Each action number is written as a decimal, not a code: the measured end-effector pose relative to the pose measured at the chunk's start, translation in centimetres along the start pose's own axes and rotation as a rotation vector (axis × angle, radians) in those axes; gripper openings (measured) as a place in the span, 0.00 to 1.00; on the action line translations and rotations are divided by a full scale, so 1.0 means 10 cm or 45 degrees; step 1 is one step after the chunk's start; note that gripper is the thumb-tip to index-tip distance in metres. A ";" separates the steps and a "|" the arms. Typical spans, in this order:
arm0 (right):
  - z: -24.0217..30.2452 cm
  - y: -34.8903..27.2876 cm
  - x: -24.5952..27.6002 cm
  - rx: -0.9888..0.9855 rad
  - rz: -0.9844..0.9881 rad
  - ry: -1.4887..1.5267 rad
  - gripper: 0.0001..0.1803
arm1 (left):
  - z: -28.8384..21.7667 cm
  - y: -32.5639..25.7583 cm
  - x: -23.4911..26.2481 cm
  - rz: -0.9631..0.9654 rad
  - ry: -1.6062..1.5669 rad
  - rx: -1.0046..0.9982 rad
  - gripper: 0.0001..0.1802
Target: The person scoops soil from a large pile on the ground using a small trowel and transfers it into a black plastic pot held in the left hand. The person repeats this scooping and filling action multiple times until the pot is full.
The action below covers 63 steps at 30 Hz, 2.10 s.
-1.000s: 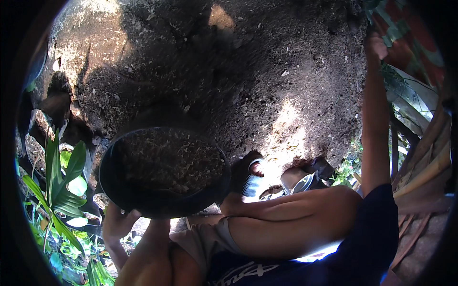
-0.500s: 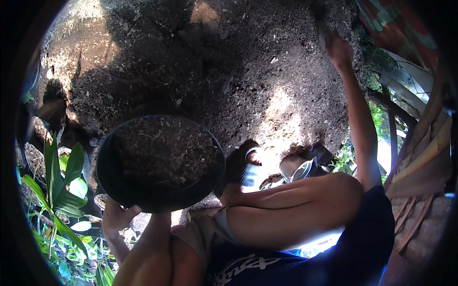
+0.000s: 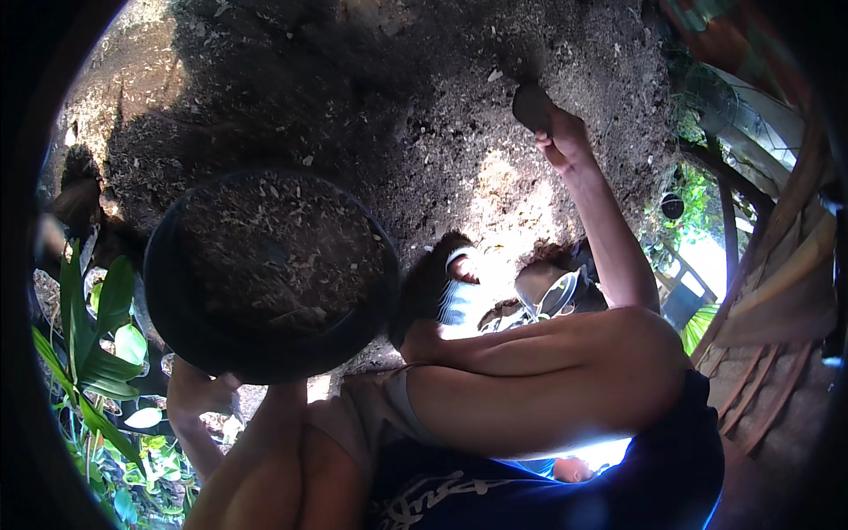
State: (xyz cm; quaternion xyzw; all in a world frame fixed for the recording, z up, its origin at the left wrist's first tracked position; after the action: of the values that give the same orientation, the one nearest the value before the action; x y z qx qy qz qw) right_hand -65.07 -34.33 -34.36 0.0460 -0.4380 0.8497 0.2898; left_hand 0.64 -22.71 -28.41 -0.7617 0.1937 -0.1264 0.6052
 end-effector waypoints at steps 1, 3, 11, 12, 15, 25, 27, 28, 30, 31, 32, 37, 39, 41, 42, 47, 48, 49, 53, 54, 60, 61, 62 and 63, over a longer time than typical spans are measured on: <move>-0.05 0.01 -0.05 0.017 0.005 0.158 0.14 | 0.04 0.02 -0.01 -0.045 0.018 0.014 0.22; -0.13 0.00 -0.10 0.011 -0.101 0.384 0.13 | 0.06 0.08 -0.05 -0.036 -0.095 -0.249 0.22; -0.06 -0.14 -0.08 0.031 -0.100 0.208 0.16 | -0.10 0.15 0.14 0.088 0.268 -0.536 0.59; -0.03 -0.13 -0.03 0.009 -0.104 0.115 0.16 | -0.12 0.13 0.16 0.049 0.285 -0.531 0.60; 0.11 -0.03 0.09 -0.128 -0.074 -0.115 0.17 | -0.17 0.08 0.13 0.007 0.233 -0.541 0.61; -0.19 0.33 0.07 -0.101 -0.063 0.237 0.19 | 0.01 0.12 0.17 -0.073 0.139 -0.549 0.61; -0.37 0.42 0.09 -0.043 -0.013 0.412 0.17 | 0.02 0.15 0.23 -0.057 0.195 -0.545 0.61; -0.42 0.46 0.11 -0.022 0.027 0.492 0.17 | 0.02 0.16 0.26 -0.050 0.225 -0.551 0.61; -0.47 0.50 0.11 -0.028 0.239 0.608 0.16 | 0.01 0.18 0.30 -0.071 0.306 -0.532 0.60; -0.49 0.50 0.11 -0.027 0.310 0.643 0.16 | 0.01 0.19 0.31 -0.081 0.342 -0.525 0.59; -0.48 0.48 0.10 -0.029 0.380 0.677 0.16 | 0.00 0.19 0.32 -0.082 0.361 -0.518 0.59; -0.50 0.27 0.00 -0.098 0.343 0.820 0.16 | -0.04 0.19 0.25 -0.074 0.413 -0.615 0.59; -0.49 0.21 -0.06 -0.016 0.396 0.860 0.15 | -0.04 0.19 0.18 -0.001 0.329 -0.598 0.59; -0.49 0.18 -0.08 0.022 0.390 0.905 0.13 | -0.05 0.18 0.11 0.063 0.155 -0.596 0.59; -0.49 0.17 -0.08 0.040 0.380 0.883 0.12 | -0.06 0.17 0.09 0.070 0.129 -0.583 0.59; -0.49 0.18 -0.08 -0.039 0.463 0.971 0.12 | -0.13 0.12 0.00 0.112 0.082 -0.533 0.59; -0.47 0.17 -0.09 -0.025 0.482 0.968 0.12 | -0.16 0.13 0.00 0.120 0.115 -0.541 0.59; -0.46 0.17 -0.09 -0.015 0.445 0.966 0.12 | -0.19 0.12 -0.01 0.110 0.088 -0.576 0.59; -0.47 0.09 -0.11 -0.012 0.413 0.973 0.10 | -0.24 0.12 -0.04 0.148 0.045 -0.597 0.59; -0.48 0.08 -0.09 -0.005 0.328 1.003 0.10 | -0.25 0.13 -0.04 0.175 0.054 -0.573 0.59; -0.17 -0.04 0.14 0.107 0.192 0.940 0.11 | -0.27 0.13 -0.05 0.234 -0.059 -0.549 0.58; 0.00 -0.06 0.18 0.242 0.261 0.894 0.11 | -0.27 0.13 -0.05 0.219 -0.038 -0.570 0.58; 0.17 -0.09 0.22 0.350 0.261 0.839 0.11 | -0.28 0.13 -0.05 0.204 -0.015 -0.590 0.58; 0.30 -0.10 0.24 0.325 0.244 0.730 0.12 | -0.29 0.13 -0.05 0.192 0.014 -0.609 0.57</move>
State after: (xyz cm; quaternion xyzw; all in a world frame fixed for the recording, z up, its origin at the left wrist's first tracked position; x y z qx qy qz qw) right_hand -67.03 -35.05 -31.00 -0.2007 -0.2307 0.8996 0.3119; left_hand -1.28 -25.31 -28.99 -0.8659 0.2777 -0.0356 0.4145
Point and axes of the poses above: each hand's wrist, its own y-axis towards the middle knuckle, its own x-axis out of the back of the hand, z = x × y, the point moved 3 cm from there along y, towards the middle knuckle, and after that the axes turned 4 degrees about -z, right-handed, at the moved point
